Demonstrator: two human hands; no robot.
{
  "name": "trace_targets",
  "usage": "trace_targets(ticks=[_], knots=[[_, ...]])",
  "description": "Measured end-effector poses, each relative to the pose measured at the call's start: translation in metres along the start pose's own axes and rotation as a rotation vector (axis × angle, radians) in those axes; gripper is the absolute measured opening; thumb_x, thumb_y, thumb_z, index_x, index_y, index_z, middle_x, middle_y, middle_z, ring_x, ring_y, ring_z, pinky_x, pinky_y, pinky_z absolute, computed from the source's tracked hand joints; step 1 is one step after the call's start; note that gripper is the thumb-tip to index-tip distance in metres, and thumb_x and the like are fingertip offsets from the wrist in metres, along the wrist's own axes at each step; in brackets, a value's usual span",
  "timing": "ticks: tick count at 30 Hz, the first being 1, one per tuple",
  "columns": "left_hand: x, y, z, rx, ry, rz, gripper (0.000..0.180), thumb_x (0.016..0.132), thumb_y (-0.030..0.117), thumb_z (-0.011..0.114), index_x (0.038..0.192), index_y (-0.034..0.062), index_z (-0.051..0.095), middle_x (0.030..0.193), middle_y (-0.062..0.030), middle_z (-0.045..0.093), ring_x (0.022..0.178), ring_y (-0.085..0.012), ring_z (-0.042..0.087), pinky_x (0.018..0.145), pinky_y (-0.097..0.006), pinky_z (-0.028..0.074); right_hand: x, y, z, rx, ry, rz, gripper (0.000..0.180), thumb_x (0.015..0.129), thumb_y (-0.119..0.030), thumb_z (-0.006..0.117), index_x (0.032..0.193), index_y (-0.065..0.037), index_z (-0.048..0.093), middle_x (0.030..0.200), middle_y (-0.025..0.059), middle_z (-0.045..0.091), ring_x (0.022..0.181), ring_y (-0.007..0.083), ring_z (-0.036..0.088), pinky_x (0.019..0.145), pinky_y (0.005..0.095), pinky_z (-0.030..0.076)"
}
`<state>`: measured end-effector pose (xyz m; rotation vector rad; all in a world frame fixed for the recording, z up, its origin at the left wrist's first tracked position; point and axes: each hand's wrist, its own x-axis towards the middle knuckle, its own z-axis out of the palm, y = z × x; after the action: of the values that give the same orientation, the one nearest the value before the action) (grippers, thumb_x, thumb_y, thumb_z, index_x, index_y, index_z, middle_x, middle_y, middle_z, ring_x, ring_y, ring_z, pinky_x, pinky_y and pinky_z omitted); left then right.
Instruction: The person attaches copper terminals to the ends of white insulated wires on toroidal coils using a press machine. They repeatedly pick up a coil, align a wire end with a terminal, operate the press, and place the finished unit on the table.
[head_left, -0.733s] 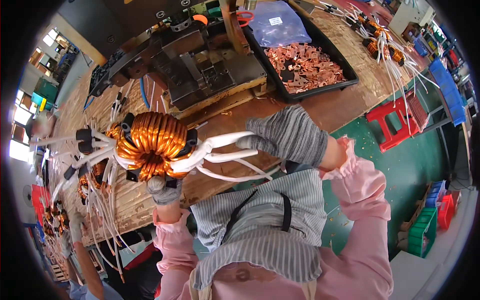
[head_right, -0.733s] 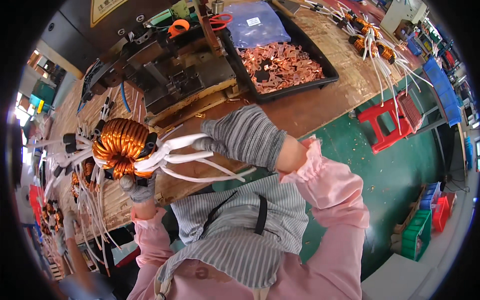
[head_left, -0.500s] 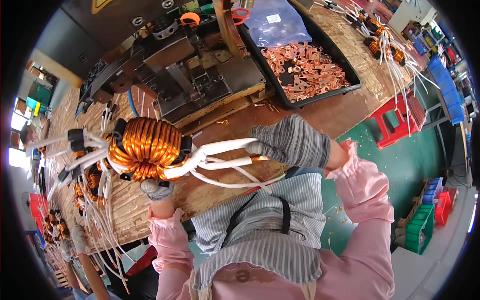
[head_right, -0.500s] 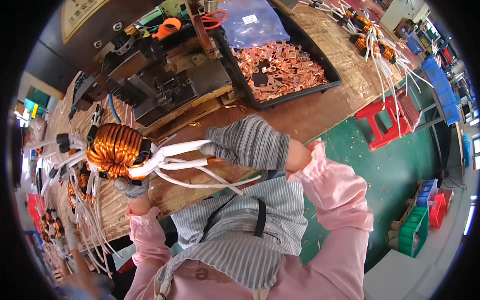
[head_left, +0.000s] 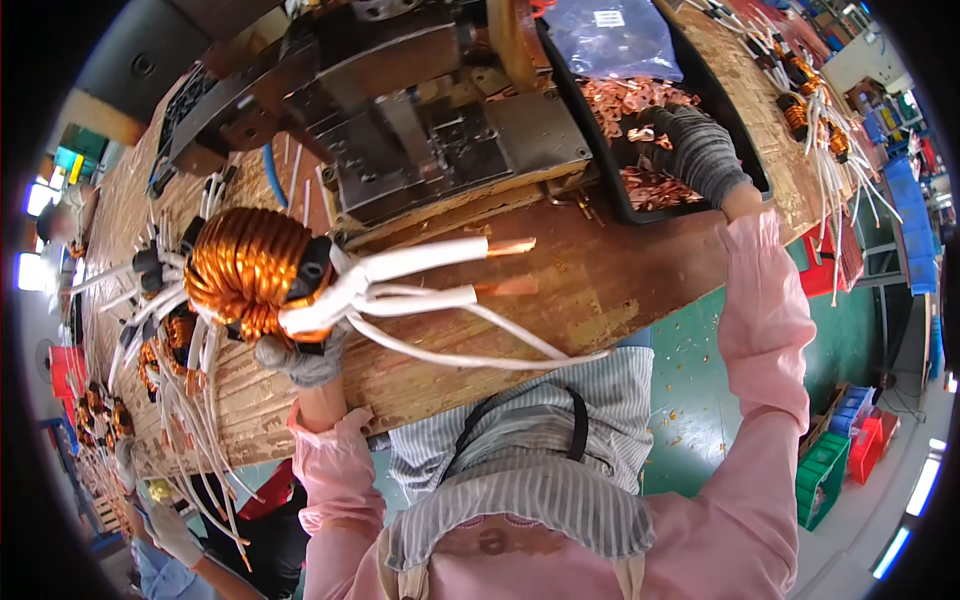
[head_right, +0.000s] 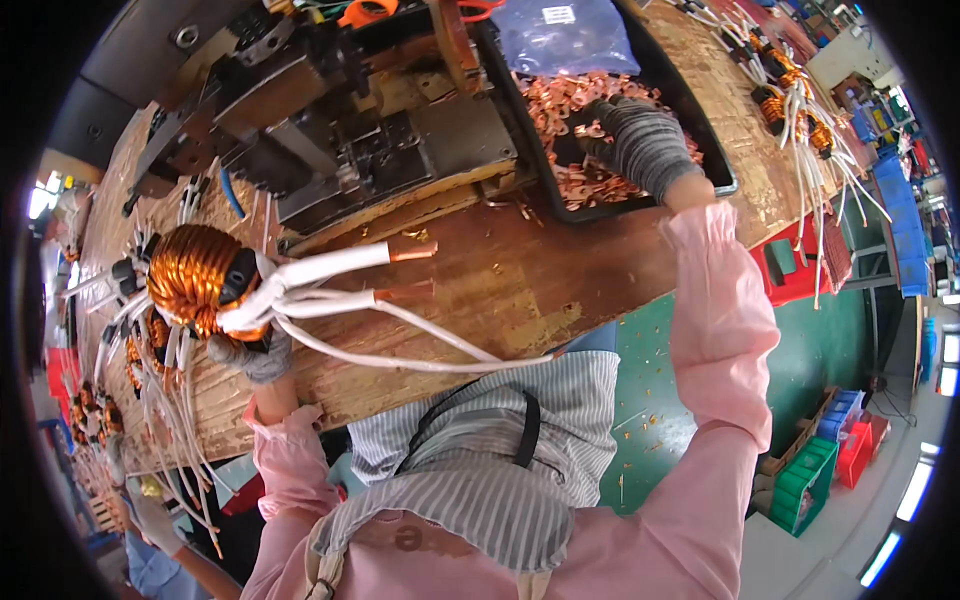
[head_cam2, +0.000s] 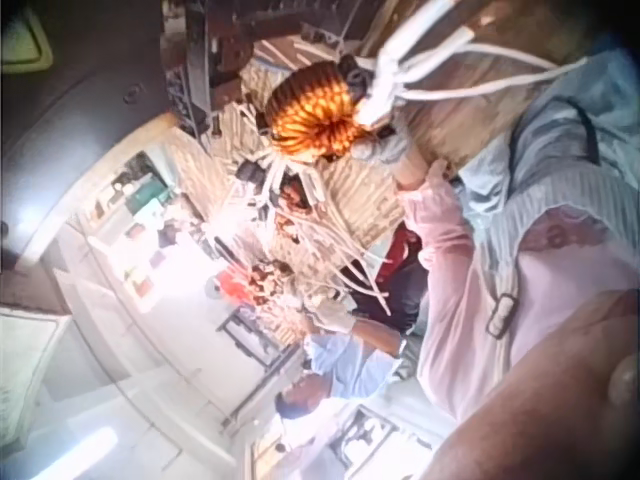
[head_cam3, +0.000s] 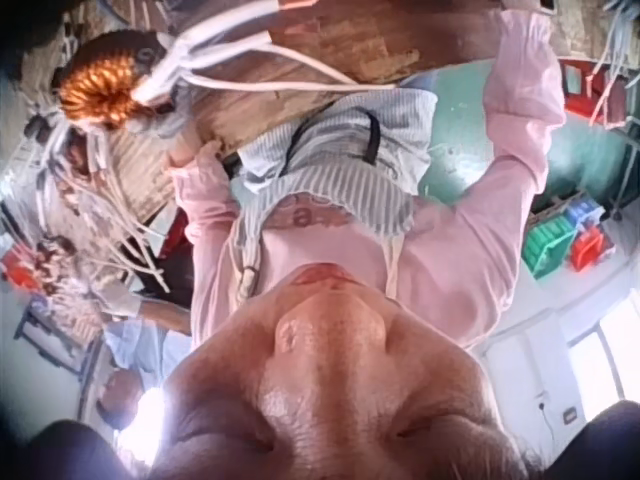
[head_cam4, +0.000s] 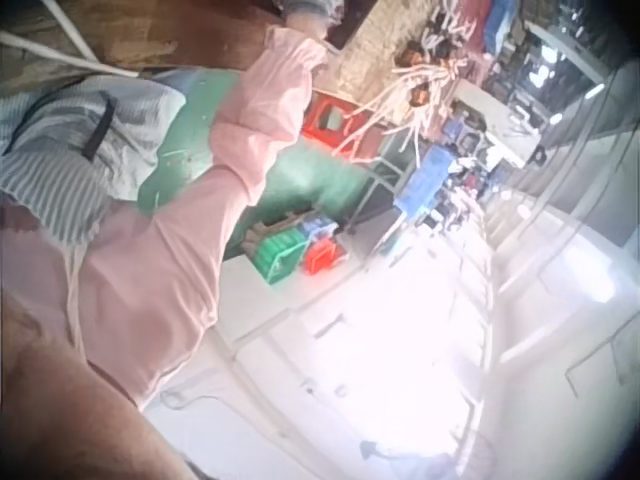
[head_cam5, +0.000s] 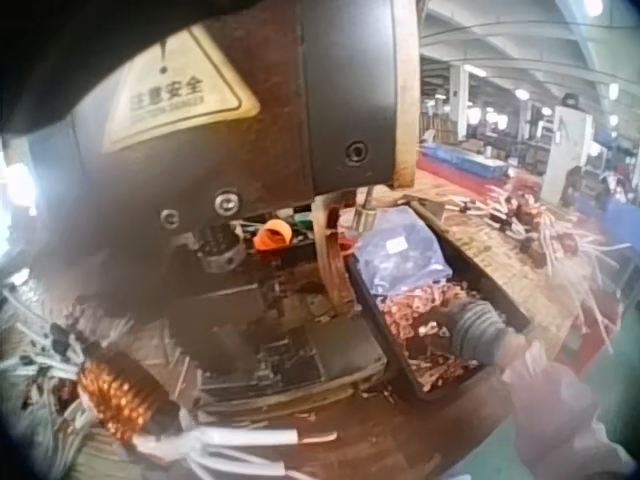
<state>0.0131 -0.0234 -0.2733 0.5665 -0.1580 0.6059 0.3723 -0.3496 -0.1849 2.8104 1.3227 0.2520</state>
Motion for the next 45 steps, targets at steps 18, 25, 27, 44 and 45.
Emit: trace_targets(ticks=[18,25,27,44,45], knots=[[0.019,-0.002,0.039,-0.083,0.068,0.139,0.090,0.061,0.037,0.071,0.131,0.0084,0.021,0.127,-0.0171,0.033,0.112,-0.0355,0.040,0.082,-0.050,0.047,-0.041,-0.127,-0.030,1.494,-0.169,0.127,0.027,0.082,-0.025,0.057,0.093,-0.001,0.059,0.067,-0.0006,0.056,0.059,0.0051,0.051,0.048,0.0184,0.041],[0.020,-0.002,0.032,-0.179,-0.102,0.135,0.087,0.062,0.035,0.070,0.130,0.0084,0.022,0.124,-0.0187,0.036,0.108,-0.0366,0.044,0.077,-0.048,0.051,-0.058,-0.165,-0.018,1.819,-0.421,0.054,0.033,0.081,-0.023,0.058,0.104,0.001,0.056,0.069,0.0016,0.054,0.055,0.0051,0.048,0.047,0.0179,0.039],[0.019,-0.002,0.031,-0.211,-0.129,0.134,0.085,0.063,0.035,0.070,0.129,0.0089,0.024,0.124,-0.0184,0.037,0.106,-0.0367,0.045,0.076,-0.048,0.051,-0.057,-0.167,-0.019,1.770,-0.464,0.103,0.032,0.082,-0.022,0.057,0.105,0.001,0.055,0.067,0.0018,0.054,0.053,0.0050,0.047,0.046,0.0179,0.039],[0.022,-0.003,0.039,0.095,0.048,0.205,0.084,0.061,0.042,0.067,0.129,0.0135,0.028,0.128,-0.0144,0.036,0.113,-0.0347,0.040,0.091,-0.052,0.039,-0.060,-0.174,-0.025,1.852,-0.464,-0.019,0.033,0.083,-0.016,0.054,0.110,0.003,0.051,0.068,0.0059,0.057,0.058,0.0099,0.054,0.050,0.0197,0.043],[0.021,-0.003,0.039,0.144,0.115,0.223,0.084,0.061,0.042,0.067,0.130,0.0137,0.028,0.128,-0.0142,0.035,0.114,-0.0348,0.039,0.092,-0.052,0.037,-0.060,-0.174,-0.031,1.846,-0.465,-0.037,0.033,0.083,-0.016,0.053,0.110,0.003,0.051,0.068,0.0060,0.057,0.059,0.0100,0.055,0.051,0.0196,0.044]])
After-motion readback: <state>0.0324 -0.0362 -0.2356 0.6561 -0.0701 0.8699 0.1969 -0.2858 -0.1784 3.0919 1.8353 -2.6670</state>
